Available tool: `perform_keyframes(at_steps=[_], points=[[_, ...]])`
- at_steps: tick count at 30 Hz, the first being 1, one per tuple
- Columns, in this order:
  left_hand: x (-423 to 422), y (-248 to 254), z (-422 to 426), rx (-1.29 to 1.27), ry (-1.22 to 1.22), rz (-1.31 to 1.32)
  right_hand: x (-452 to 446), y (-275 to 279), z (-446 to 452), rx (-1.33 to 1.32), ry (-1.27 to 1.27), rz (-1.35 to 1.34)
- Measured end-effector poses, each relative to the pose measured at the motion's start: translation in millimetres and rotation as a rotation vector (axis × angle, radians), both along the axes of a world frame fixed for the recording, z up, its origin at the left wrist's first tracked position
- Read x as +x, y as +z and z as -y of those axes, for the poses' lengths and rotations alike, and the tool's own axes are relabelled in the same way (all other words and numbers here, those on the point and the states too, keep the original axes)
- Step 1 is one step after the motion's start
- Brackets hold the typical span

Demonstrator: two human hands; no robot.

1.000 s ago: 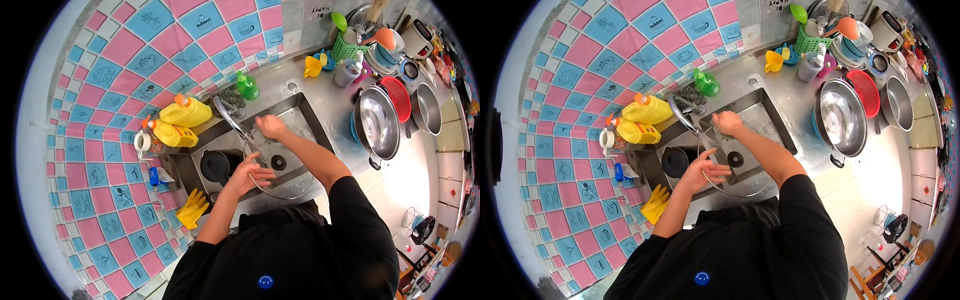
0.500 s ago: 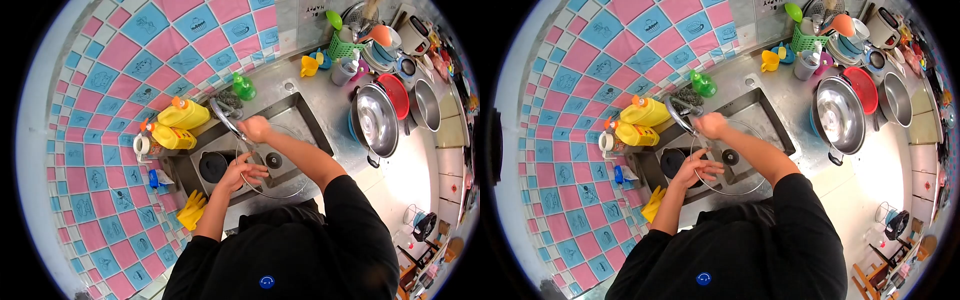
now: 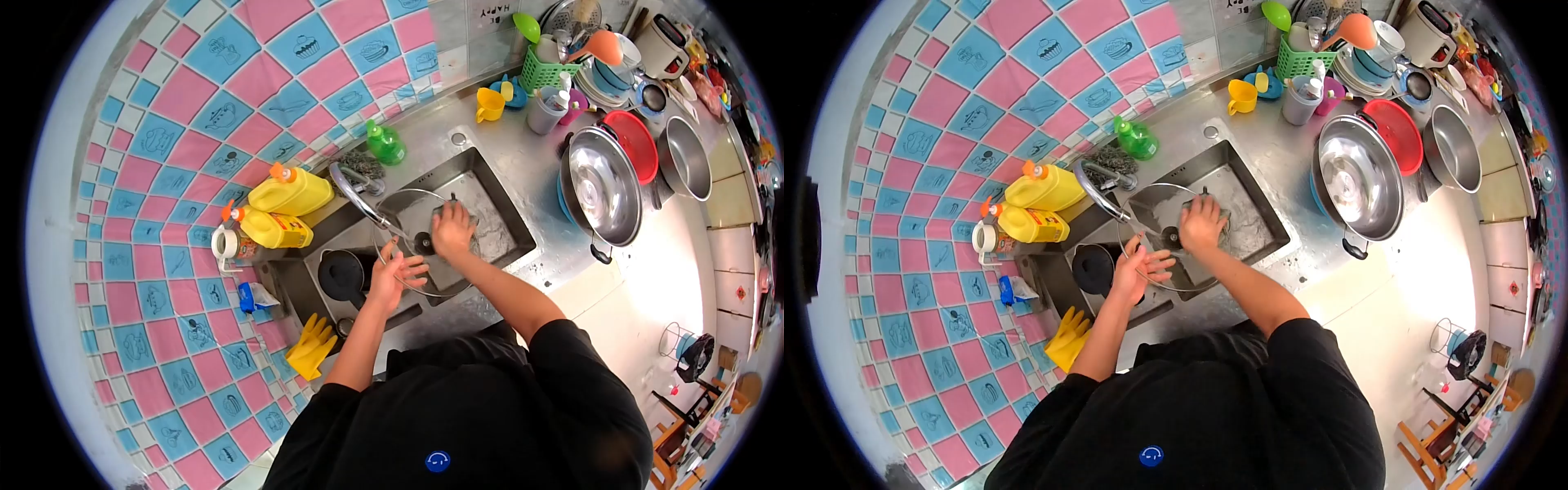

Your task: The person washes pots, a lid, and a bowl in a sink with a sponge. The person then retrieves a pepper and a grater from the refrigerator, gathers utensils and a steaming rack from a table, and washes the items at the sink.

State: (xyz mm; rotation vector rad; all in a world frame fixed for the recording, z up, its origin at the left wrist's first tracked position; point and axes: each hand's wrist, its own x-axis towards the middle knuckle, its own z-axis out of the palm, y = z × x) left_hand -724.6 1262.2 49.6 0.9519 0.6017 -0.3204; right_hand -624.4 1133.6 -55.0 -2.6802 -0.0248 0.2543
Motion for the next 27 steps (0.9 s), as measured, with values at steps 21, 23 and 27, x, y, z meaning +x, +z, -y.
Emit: perform_keyframes(at_steps=[21, 23, 27], points=[[7, -27, 6, 0.039, -0.109, -0.021, 11, -12, 43, 0.327, 0.363, -0.011], [8, -24, 15, 0.014, -0.118, -0.036, 14, 1, 14, 0.424, 0.415, 0.025], [13, -23, 21, 0.012, -0.069, -0.086, -9, 24, -13, 0.593, 0.605, 0.025]])
